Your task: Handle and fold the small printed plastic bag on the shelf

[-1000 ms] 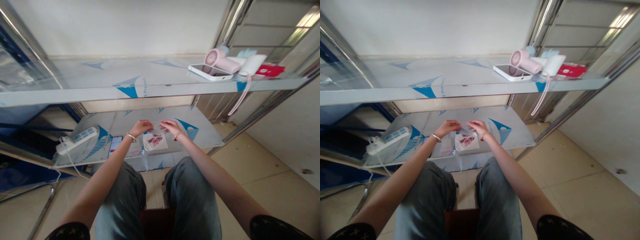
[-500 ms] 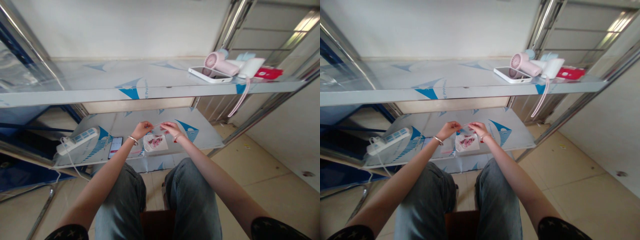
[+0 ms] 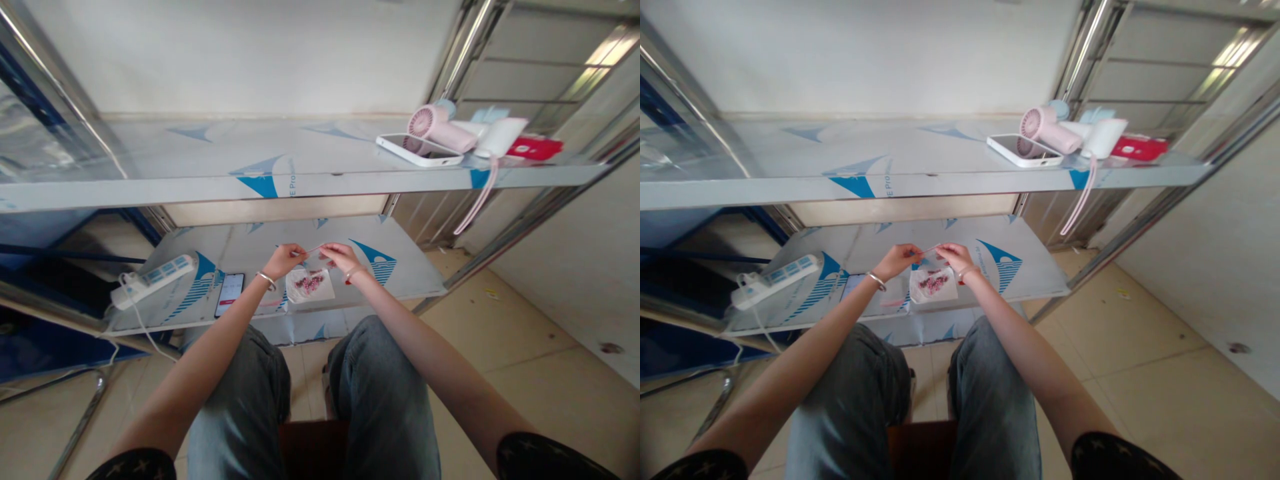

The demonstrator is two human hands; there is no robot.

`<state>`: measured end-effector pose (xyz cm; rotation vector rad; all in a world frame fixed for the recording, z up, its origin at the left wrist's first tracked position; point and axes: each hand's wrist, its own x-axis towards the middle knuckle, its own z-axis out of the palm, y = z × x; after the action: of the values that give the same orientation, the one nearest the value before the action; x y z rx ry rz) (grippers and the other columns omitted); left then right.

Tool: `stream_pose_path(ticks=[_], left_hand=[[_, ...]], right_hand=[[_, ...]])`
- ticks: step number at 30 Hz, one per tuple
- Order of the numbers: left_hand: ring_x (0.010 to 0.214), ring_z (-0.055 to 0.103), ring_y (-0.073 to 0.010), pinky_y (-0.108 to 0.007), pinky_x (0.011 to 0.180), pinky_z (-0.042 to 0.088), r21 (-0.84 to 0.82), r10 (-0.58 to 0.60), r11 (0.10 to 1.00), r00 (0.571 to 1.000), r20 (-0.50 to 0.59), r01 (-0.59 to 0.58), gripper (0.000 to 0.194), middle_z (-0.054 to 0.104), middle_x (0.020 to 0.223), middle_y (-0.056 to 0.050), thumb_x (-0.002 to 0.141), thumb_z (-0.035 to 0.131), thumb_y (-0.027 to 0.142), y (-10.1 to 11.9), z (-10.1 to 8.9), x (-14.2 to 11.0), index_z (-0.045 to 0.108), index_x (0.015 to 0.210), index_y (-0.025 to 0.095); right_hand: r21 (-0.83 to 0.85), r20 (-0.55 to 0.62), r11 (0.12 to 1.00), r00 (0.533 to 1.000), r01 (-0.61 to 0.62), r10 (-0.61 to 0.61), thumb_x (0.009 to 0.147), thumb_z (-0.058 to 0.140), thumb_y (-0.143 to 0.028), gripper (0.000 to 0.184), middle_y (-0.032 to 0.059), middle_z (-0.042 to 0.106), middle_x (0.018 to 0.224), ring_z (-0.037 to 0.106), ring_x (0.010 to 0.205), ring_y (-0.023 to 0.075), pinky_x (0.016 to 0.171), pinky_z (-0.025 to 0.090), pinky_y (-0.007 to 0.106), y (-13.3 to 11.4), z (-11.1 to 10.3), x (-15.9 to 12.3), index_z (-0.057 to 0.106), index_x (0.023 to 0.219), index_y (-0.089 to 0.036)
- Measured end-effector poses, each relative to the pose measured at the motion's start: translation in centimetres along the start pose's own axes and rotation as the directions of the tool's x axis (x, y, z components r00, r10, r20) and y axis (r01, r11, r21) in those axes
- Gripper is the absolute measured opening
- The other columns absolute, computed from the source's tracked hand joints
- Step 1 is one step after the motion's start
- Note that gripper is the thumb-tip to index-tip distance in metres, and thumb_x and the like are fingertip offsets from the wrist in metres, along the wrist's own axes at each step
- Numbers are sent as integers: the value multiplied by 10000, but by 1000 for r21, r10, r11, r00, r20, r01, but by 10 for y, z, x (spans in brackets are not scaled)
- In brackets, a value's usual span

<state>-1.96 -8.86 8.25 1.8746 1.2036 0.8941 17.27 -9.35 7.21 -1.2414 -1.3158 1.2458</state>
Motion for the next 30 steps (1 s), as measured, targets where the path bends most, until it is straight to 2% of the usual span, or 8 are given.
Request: stream_pose_path(ticks=[5,11,18,26,30], left_hand=[[633,635,-144,-207,586,459,38,13,999,1000,-17,-12,195,694,696,-48,724,639,301,-2,-2,1,696,753,117],[645,624,-152,-223,601,464,17,39,999,999,13,-39,227,706,715,-59,706,658,333,-3,-5,0,716,749,118],[615,600,-137,-218,574,442,5,34,999,999,21,-34,231,692,695,-49,705,661,337,1,-1,-1,713,742,115],[593,561,-120,-206,555,417,48,58,997,998,30,-60,221,674,671,-36,733,615,323,-1,4,0,696,737,118],[619,567,-128,-206,562,423,64,59,996,998,32,-61,204,674,682,-39,728,612,313,-1,3,1,688,728,123]], right_hand=[[-9,15,1000,1000,5,-5,701,688,-343,237,52,681,857,628,760,138,567,449,191,-3,-1,-3,659,837,-150],[-94,124,993,990,75,-64,697,681,-307,178,45,672,800,600,730,135,551,428,197,-2,-4,-3,679,794,-157],[-112,95,991,994,71,-61,710,657,-266,129,37,663,770,588,716,128,571,433,202,-1,-3,-2,670,774,-155],[-138,124,987,990,78,-61,711,651,-259,148,52,675,805,579,702,127,578,429,212,-1,1,-3,686,796,-143],[-148,159,983,984,110,-86,707,648,-257,148,49,682,825,588,730,129,631,443,223,0,2,-3,688,792,-142]])
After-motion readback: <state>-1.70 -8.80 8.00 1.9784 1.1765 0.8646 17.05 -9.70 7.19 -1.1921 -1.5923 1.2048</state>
